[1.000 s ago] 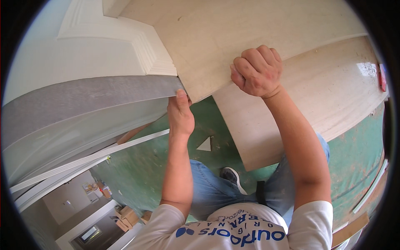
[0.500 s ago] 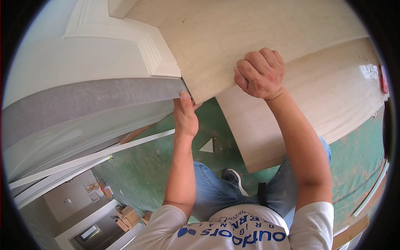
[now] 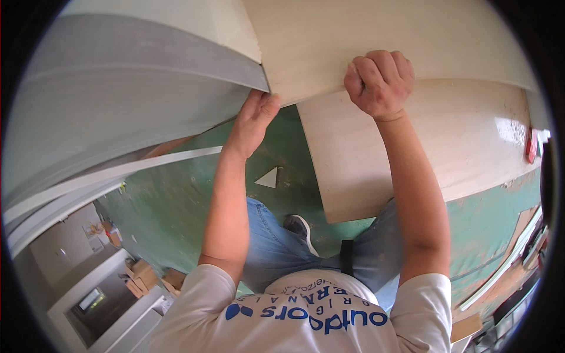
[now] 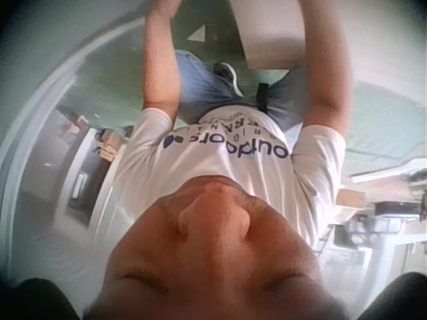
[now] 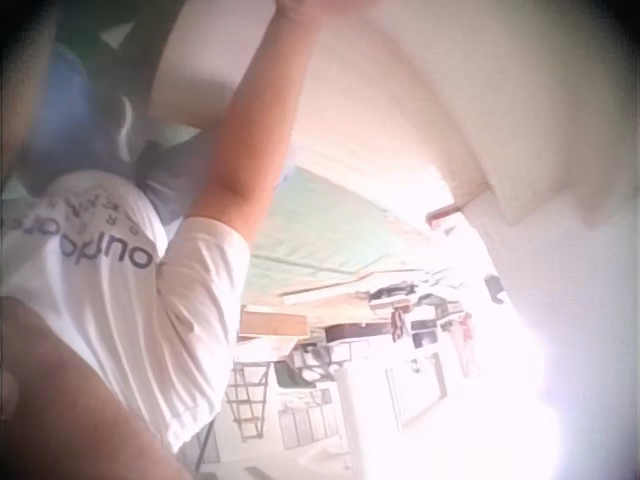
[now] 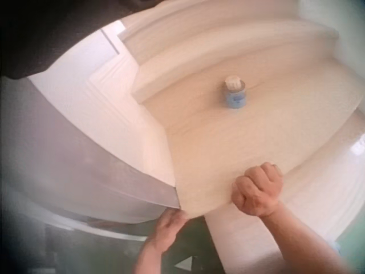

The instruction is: Measure and fit white molding to the base of a staircase.

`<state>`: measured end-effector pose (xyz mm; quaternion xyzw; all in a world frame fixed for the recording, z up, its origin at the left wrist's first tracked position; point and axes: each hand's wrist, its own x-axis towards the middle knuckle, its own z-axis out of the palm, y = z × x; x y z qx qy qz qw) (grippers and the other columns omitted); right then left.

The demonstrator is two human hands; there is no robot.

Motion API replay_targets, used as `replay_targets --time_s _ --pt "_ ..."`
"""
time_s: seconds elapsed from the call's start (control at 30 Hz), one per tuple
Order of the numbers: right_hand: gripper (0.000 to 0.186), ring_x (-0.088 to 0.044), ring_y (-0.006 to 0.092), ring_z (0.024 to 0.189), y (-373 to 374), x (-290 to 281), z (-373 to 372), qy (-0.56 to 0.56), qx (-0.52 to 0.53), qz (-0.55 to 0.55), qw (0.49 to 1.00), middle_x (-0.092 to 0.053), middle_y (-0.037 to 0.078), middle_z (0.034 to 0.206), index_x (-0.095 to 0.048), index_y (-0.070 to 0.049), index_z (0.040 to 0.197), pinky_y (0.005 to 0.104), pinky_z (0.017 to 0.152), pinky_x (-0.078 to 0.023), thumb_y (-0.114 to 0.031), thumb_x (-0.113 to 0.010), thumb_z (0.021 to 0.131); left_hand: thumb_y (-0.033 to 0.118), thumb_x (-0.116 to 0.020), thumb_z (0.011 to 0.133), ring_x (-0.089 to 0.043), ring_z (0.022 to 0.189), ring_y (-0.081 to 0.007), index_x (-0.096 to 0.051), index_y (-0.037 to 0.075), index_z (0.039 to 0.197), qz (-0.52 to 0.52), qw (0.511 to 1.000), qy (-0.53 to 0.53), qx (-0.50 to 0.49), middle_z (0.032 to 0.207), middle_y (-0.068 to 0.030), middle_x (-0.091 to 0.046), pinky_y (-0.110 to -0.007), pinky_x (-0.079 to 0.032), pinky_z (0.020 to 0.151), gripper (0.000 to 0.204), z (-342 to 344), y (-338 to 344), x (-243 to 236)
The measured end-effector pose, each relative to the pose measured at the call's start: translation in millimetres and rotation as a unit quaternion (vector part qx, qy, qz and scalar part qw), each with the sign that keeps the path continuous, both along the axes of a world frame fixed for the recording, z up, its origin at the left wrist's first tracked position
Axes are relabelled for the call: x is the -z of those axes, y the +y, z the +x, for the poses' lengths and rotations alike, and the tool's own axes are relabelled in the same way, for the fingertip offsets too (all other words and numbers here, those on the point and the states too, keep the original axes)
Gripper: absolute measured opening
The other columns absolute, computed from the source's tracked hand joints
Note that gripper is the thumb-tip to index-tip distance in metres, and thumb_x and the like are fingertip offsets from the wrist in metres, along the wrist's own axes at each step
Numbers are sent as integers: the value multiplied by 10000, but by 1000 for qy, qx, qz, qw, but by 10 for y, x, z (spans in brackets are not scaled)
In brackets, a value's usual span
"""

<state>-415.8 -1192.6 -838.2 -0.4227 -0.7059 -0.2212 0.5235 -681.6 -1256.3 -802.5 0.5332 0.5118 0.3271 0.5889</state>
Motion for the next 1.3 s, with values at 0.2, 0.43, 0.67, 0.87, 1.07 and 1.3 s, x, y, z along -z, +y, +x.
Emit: replay_targets --time_s 0.2,0.43,0.67,0.87,1.07,1.3 --pt "89 -468 181 628 -3 -5 -18 -2 8 -1 1000 -539 -55 736 -603 -216 731 322 566 -339 -183 -684 742 449 -595 1042 -382 1470 -260 -275 -16 1575 -1 1000 -15 9 1575 -170 -413 -411 -315 1208 777 132 -74 -32" --pt "77 -475 198 623 -28 -3 16 -26 21 -22 999 -567 -33 735 -629 -187 737 331 563 -355 -182 -652 811 537 -534 1043 -331 1511 -296 -202 -12 1597 27 998 56 9 1618 -198 -346 -428 -313 1212 848 142 -97 87" --pt "128 -480 230 619 -17 -47 -51 -41 -4 0 999 -554 2 725 -619 -164 743 346 552 -357 -165 -617 872 610 -491 1021 -273 1520 -402 -157 7 1604 86 989 120 -12 1635 -248 -276 -454 -302 1231 903 167 -127 108" --pt "156 -482 235 614 -62 -51 -43 -55 15 -10 998 -556 12 721 -608 -150 733 352 553 -367 -166 -603 888 574 -510 1023 -273 1517 -409 -143 -52 1585 99 987 124 -30 1620 -293 -265 -439 -293 1237 918 193 -150 177" --pt "141 -555 251 688 -107 -87 -30 -83 50 -42 994 -590 23 757 -622 -129 746 368 611 -442 -128 -603 885 532 -526 1031 -253 1530 -389 -142 -46 1591 116 988 97 -33 1626 -285 -252 -438 -265 1245 891 225 -132 203" --pt "101 -527 242 659 -64 -66 -14 -59 27 -22 998 -583 17 767 -626 -148 768 368 588 -410 -152 -631 869 485 -547 1039 -203 1547 -378 -167 24 1611 90 995 23 -28 1655 -227 -226 -445 -227 1254 827 239 -103 251"
